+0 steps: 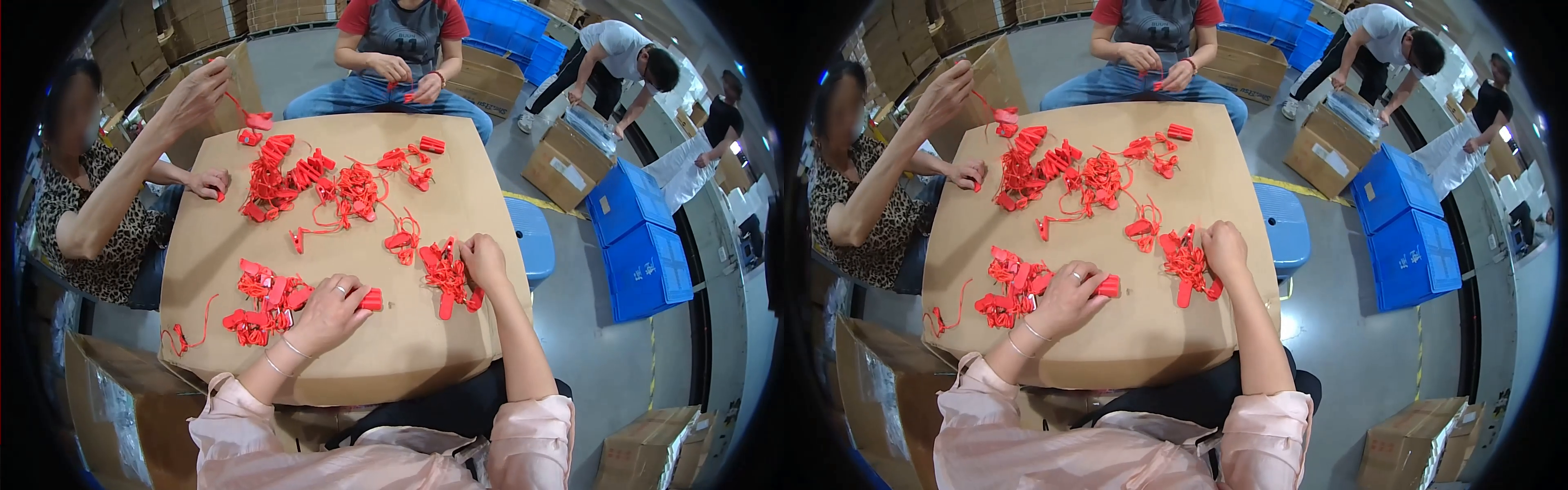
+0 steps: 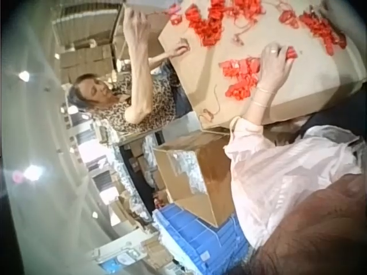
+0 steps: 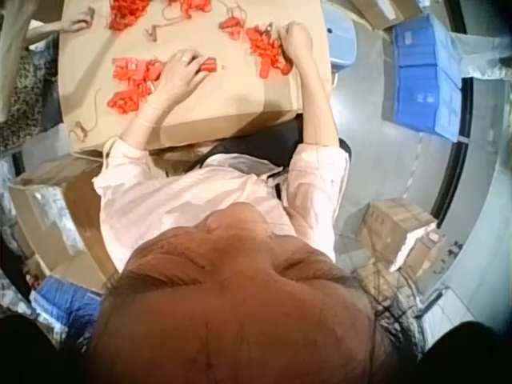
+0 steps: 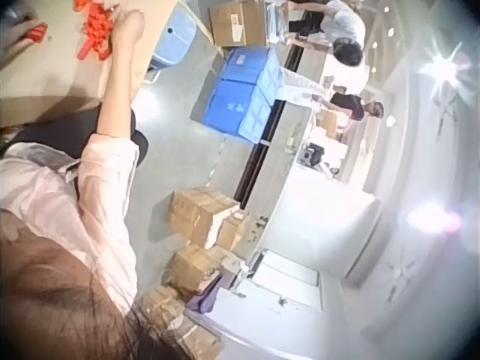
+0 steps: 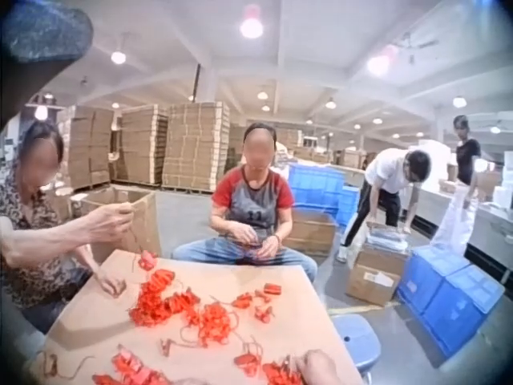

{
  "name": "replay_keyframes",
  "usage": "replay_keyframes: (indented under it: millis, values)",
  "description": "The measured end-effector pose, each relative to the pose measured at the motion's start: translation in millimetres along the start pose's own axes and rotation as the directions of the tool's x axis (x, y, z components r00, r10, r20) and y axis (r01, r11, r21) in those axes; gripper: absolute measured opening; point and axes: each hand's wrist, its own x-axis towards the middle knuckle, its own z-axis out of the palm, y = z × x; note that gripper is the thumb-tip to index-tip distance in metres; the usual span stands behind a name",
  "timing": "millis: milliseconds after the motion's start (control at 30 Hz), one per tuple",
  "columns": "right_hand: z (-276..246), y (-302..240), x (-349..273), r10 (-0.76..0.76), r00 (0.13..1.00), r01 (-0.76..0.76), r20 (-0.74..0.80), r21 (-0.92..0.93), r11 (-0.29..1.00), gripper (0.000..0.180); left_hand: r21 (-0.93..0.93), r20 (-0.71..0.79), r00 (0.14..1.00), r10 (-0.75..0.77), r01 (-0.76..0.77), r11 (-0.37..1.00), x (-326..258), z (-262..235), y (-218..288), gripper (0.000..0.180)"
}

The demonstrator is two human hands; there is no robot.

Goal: Tying strings onto small red product labels at a factory workstation.

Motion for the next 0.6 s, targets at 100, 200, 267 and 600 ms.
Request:
replay_keyframes:
  millis: [100, 200, 267, 600]
  values:
    - [-3.6, 0.9, -1.6, -0.041, 0.991, 0.056, 0.129, -0.118, 0.991, 0.017, 0.033, -0.018, 1.0, -0.007, 0.007, 0.999, -0.2, 4.8, -5.1, 0.029]
    - [-27.7, 7.0, -9.7, 0.049, 0.994, -0.062, 0.098, 0.134, 0.989, 0.016, 0.038, -0.053, 0.998, -0.025, 0.027, 0.999, 1.1, 4.6, -7.2, 0.027]
    - [-61.0, 2.6, -13.5, 0.117, 0.987, -0.158, 0.11, 0.793, 0.588, 0.013, 0.024, -0.081, 0.996, -0.023, 0.025, 0.999, 2.9, 3.8, -6.5, 0.026]
    - [-153.3, -110.2, -40.8, -0.124, 0.992, 0.016, 0.018, 0.963, 0.27, 0.018, 0.04, -0.033, 0.984, -0.176, 0.177, 0.983, -2.2, -6.1, -4.0, 0.02]
